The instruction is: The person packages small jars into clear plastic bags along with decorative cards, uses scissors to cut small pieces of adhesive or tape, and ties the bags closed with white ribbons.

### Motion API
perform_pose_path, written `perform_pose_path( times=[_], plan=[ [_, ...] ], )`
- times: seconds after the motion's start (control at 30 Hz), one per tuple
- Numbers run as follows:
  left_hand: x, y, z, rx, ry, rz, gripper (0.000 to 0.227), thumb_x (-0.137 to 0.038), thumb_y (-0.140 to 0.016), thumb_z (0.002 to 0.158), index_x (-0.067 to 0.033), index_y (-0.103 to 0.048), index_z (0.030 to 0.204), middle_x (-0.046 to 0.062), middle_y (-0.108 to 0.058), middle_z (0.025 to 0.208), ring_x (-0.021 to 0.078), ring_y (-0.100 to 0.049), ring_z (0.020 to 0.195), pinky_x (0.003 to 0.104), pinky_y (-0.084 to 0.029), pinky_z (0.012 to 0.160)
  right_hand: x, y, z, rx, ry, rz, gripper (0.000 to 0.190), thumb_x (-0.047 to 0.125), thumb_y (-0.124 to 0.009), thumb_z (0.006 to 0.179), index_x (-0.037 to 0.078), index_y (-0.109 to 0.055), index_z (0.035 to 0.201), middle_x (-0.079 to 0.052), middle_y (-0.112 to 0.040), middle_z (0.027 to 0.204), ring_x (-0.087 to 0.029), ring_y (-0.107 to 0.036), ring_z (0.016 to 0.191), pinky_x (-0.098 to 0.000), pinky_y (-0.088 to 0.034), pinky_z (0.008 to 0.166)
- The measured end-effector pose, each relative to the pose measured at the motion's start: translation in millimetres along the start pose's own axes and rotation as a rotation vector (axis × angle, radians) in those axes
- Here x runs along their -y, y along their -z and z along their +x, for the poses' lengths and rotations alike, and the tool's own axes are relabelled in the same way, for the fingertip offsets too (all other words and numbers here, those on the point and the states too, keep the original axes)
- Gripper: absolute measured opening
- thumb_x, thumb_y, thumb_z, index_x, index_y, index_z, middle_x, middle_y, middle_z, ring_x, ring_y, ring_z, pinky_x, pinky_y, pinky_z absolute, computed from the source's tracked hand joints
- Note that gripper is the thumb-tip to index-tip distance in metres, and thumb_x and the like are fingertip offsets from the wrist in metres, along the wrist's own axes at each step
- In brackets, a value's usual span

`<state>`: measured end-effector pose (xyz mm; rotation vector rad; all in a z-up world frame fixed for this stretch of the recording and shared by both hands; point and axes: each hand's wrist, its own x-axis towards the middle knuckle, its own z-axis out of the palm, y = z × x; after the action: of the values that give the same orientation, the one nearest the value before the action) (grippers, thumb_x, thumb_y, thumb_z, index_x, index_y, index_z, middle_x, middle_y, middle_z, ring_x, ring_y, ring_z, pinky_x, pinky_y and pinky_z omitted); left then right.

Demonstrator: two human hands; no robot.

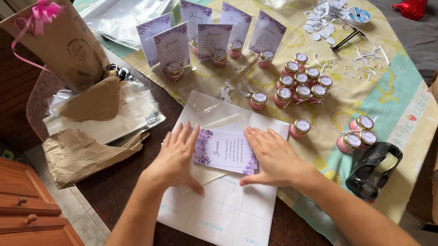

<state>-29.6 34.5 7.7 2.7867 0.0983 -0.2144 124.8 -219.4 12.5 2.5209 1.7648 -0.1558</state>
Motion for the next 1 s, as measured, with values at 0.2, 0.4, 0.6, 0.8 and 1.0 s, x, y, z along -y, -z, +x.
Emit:
perform_pose_path(
  times=[0.2,0.4,0.6,0.8,1.0],
  plan=[
    [40.0,-14.1,10.4,-0.053,-0.033,-0.011,0.163,-0.067,-0.101,0.039,-0.0070,-0.015,0.164,0.023,-0.028,0.164,0.0417,-0.022,0.154,0.063,-0.020,0.122,2.3,-17.3,-7.8,-0.167,-0.046,0.085,0.111,0.074,-0.073,0.078,-0.003,-0.041,0.151,-0.017,-0.061,0.133,-0.030,-0.057,0.130,-0.0446,-0.042,0.111],
    [50.4,-21.2,26.9,-0.440,-0.016,0.221,0.107,-0.023,-0.092,0.064,-0.0097,-0.039,0.155,0.012,-0.051,0.149,0.0303,-0.048,0.141,0.049,-0.040,0.116,21.4,-24.5,-6.8,-0.348,-0.155,0.144,0.091,0.068,-0.077,0.077,-0.003,-0.063,0.133,-0.025,-0.066,0.131,-0.036,-0.068,0.118,-0.0435,-0.055,0.096],
    [28.8,-19.3,32.9,-0.506,-0.199,0.144,0.064,-0.034,-0.092,0.064,-0.0193,-0.071,0.123,0.001,-0.068,0.132,0.0218,-0.055,0.135,0.044,-0.041,0.114,26.4,-15.2,-6.5,-0.400,-0.205,0.180,0.085,0.068,-0.080,0.076,-0.001,-0.070,0.124,-0.026,-0.071,0.123,-0.037,-0.071,0.113,-0.0430,-0.058,0.092],
    [40.4,-56.6,55.2,-0.570,-0.381,0.105,0.010,-0.015,-0.070,0.092,-0.0173,-0.078,0.097,-0.002,-0.079,0.108,0.0157,-0.068,0.120,0.034,-0.051,0.104,22.7,-11.8,-6.7,-0.421,-0.179,0.215,0.070,0.061,-0.081,0.077,0.003,-0.075,0.117,-0.023,-0.074,0.118,-0.035,-0.073,0.111,-0.0420,-0.058,0.091],
    [39.6,-45.8,48.1,-0.689,-0.400,0.286,0.007,-0.015,-0.071,0.093,-0.0201,-0.075,0.093,-0.007,-0.078,0.100,0.0084,-0.070,0.112,0.028,-0.054,0.096,25.7,-16.9,-6.8,-0.584,-0.094,0.169,0.051,0.053,-0.081,0.080,0.010,-0.079,0.107,-0.016,-0.074,0.119,-0.031,-0.073,0.109,-0.0383,-0.058,0.089]
  ],
)
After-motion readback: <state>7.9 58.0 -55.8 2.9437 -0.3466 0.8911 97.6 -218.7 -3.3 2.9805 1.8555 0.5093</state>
